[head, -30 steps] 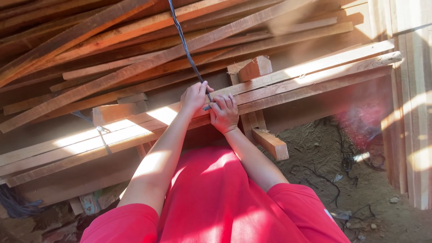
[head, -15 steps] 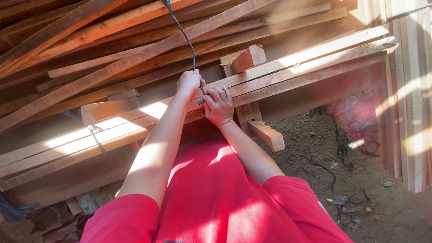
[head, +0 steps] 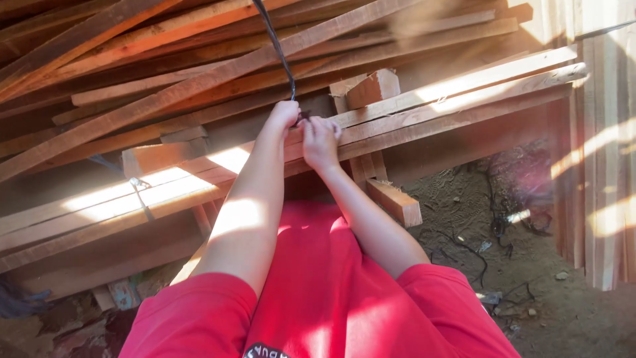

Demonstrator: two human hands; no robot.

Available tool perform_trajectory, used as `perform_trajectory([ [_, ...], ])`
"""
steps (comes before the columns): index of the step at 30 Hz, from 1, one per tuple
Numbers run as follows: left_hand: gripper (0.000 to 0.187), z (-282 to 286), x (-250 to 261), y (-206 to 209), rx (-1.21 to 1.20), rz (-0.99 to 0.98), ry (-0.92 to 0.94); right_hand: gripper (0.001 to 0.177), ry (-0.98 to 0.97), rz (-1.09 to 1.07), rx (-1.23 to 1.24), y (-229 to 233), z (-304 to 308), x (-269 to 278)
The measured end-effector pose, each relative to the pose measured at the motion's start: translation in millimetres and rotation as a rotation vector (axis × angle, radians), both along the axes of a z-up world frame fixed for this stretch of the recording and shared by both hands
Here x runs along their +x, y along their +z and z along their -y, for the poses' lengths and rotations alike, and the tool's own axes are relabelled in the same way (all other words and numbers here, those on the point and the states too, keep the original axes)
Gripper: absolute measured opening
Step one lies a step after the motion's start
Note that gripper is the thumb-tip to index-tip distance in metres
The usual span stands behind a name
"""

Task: Bundling wooden planks together using plastic ties.

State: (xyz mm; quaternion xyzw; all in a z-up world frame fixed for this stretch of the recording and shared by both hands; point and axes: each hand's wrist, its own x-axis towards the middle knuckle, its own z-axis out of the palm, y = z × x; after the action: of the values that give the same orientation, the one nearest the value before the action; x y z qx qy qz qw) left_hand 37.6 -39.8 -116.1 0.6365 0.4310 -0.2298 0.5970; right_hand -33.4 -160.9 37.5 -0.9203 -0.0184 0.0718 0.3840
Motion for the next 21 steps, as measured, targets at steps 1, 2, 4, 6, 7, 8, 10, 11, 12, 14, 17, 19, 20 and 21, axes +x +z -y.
perform_trajectory([
  [1, 0.017, 3.3, 1.1, -1.8, 0.0, 0.009, 0.003, 0.023, 0.003, 0.009, 0.0, 7.5, -0.6, 12.1],
  [2, 0.019, 5.7, 2.5, -3.7, 0.05, 0.027, -0.046, 0.029, 0.018, -0.027, 0.004, 15.0, -2.1, 24.2],
  [4, 0.025, 5.6, -16.8, -7.2, 0.103, 0.015, -0.081, 0.034, 0.049, -0.092, 0.011, 21.6, -4.7, 25.4],
  [6, 0.014, 1.9, -8.6, -9.6, 0.026, 0.027, 0.003, 0.039, -0.035, -0.264, 0.0, 17.1, -5.1, 41.7],
  [7, 0.014, -1.5, -12.0, -11.7, 0.028, 0.023, 0.011, 0.039, -0.027, -0.267, 0.002, 16.4, -8.5, 46.4],
  [8, 0.015, -4.0, -15.5, -13.5, 0.023, 0.006, 0.015, 0.039, -0.079, -0.344, 0.023, 15.9, -11.1, 51.0],
  [10, 0.016, -2.2, -16.8, -15.9, 0.015, -0.004, 0.012, 0.039, -0.139, -0.413, 0.043, 22.0, -11.5, 51.9],
  [11, 0.02, -1.1, -10.7, -16.5, 0.002, -0.016, 0.004, 0.039, -0.161, -0.407, 0.114, 28.4, -12.0, 52.0],
  [12, 0.024, 0.0, -4.4, -17.2, -0.011, -0.027, -0.003, 0.038, -0.183, -0.401, 0.186, 34.5, -12.6, 52.2],
  [14, 0.025, 5.2, 0.9, 14.2, 0.04, -0.019, -0.155, 0.037, -0.114, -0.369, 0.202, 45.6, -1.7, 44.7],
  [17, 0.015, 2.0, -2.4, 19.3, 0.181, -0.005, -0.459, 0.031, 0.056, -0.261, 0.275, 71.9, 8.4, 15.7],
  [19, 0.016, 1.7, 2.1, 13.4, 0.271, 0.024, -0.609, 0.027, 0.158, -0.158, 0.329, 81.8, 16.4, 6.2],
  [20, 0.016, 3.2, 0.6, 11.8, 0.161, -0.059, -0.253, 0.023, 0.272, -0.058, 0.284, 80.6, 20.9, 2.2],
  [21, 0.017, 11.8, -0.4, 9.4, 0.041, -0.135, 0.098, 0.02, 0.378, 0.043, 0.23, 79.6, 30.3, -2.3],
])
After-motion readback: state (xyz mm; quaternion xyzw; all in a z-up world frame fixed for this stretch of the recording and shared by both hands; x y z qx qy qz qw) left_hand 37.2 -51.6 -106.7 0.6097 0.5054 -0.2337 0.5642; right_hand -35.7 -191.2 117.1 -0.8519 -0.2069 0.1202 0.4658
